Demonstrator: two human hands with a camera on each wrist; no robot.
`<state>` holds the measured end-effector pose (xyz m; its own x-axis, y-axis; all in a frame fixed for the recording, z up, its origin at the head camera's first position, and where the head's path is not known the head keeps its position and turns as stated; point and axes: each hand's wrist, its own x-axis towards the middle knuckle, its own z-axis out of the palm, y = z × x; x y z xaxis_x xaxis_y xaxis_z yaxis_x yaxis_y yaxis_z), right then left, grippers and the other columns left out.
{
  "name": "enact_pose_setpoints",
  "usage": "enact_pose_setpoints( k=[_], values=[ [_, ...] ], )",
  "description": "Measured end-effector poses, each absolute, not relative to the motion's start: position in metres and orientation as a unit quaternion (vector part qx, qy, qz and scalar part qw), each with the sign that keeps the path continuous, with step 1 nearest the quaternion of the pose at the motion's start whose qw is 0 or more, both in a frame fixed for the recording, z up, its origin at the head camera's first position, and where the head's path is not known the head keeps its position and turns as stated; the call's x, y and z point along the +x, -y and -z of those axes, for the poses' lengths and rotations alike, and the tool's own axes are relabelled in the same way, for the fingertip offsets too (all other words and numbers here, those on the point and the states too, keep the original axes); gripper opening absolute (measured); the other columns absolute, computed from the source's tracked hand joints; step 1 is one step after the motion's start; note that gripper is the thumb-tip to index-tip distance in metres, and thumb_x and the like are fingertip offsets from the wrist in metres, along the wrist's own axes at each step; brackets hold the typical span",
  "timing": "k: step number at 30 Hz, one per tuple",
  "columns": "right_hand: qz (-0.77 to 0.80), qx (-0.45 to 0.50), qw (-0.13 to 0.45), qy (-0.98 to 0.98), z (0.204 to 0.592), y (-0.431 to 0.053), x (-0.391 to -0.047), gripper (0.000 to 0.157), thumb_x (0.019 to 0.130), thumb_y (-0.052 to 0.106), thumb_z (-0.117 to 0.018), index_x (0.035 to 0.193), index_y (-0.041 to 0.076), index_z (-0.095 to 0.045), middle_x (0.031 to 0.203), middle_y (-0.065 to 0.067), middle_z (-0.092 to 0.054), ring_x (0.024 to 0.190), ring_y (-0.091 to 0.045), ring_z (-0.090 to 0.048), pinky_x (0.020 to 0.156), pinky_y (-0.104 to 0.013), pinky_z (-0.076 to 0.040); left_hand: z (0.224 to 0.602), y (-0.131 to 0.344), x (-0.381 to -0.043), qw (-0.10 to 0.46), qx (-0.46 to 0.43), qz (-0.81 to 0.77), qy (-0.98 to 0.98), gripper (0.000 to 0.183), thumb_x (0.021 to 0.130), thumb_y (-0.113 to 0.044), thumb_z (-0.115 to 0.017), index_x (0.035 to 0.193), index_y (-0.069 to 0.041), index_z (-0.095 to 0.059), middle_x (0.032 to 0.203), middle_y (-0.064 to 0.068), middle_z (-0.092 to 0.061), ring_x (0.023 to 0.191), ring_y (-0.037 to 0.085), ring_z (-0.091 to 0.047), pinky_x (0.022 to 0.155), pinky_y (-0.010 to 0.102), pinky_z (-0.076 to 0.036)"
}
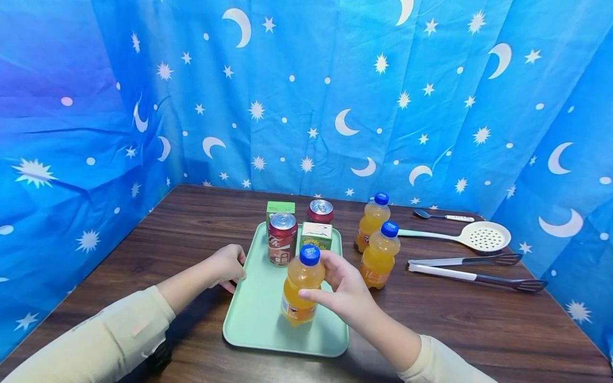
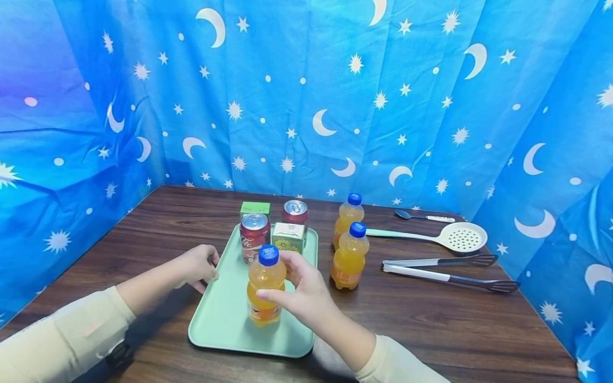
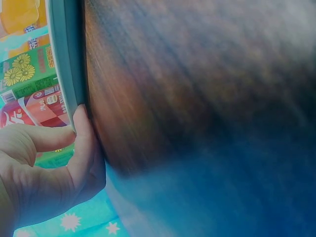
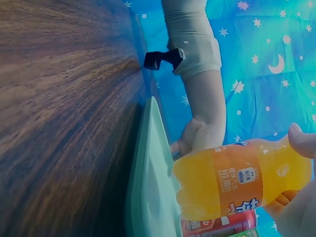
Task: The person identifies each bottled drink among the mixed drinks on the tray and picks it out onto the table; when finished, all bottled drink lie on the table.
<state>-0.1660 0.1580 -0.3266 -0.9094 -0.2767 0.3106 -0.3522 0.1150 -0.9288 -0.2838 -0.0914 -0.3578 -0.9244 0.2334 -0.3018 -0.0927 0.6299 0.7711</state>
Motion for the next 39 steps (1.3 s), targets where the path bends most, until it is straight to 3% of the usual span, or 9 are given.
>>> enact_pose_setpoints(
  k=[11,26,39],
  values=[
    [-0.627,0.195,0.046,0.753,0.324,-0.175,-0.158,0.054,0.077,0.012,-0.078,0.124,0.009,-0.052,0.122,-0.007,-0.059,0.114,-0.020,-0.055,0.095,-0.033,-0.045,0.356,0.092,-0.284,0.193,0.044,-0.431,-0.881,0.028,0.079,0.015,-0.061,0.097,0.005,-0.042,0.091,0.020,-0.048,0.066,0.027,-0.062,0.049,0.038,-0.055],
    [-0.606,0.105,0.079,0.785,0.318,-0.208,-0.146,0.054,0.076,0.006,-0.077,0.124,0.006,-0.051,0.122,-0.010,-0.059,0.112,-0.023,-0.056,0.093,-0.036,-0.046,0.361,0.092,-0.286,0.186,0.046,-0.434,-0.880,0.027,0.079,0.015,-0.061,0.094,0.005,-0.042,0.090,0.020,-0.048,0.066,0.028,-0.060,0.048,0.038,-0.055],
    [-0.556,0.058,0.136,0.818,0.319,-0.229,-0.138,0.053,0.075,0.007,-0.078,0.122,0.004,-0.053,0.121,-0.011,-0.060,0.107,-0.012,-0.058,0.087,-0.021,-0.047,0.361,0.092,-0.286,0.187,0.039,-0.434,-0.881,0.026,0.079,0.015,-0.060,0.094,0.005,-0.042,0.086,0.020,-0.048,0.068,0.029,-0.060,0.049,0.039,-0.055]
  ],
)
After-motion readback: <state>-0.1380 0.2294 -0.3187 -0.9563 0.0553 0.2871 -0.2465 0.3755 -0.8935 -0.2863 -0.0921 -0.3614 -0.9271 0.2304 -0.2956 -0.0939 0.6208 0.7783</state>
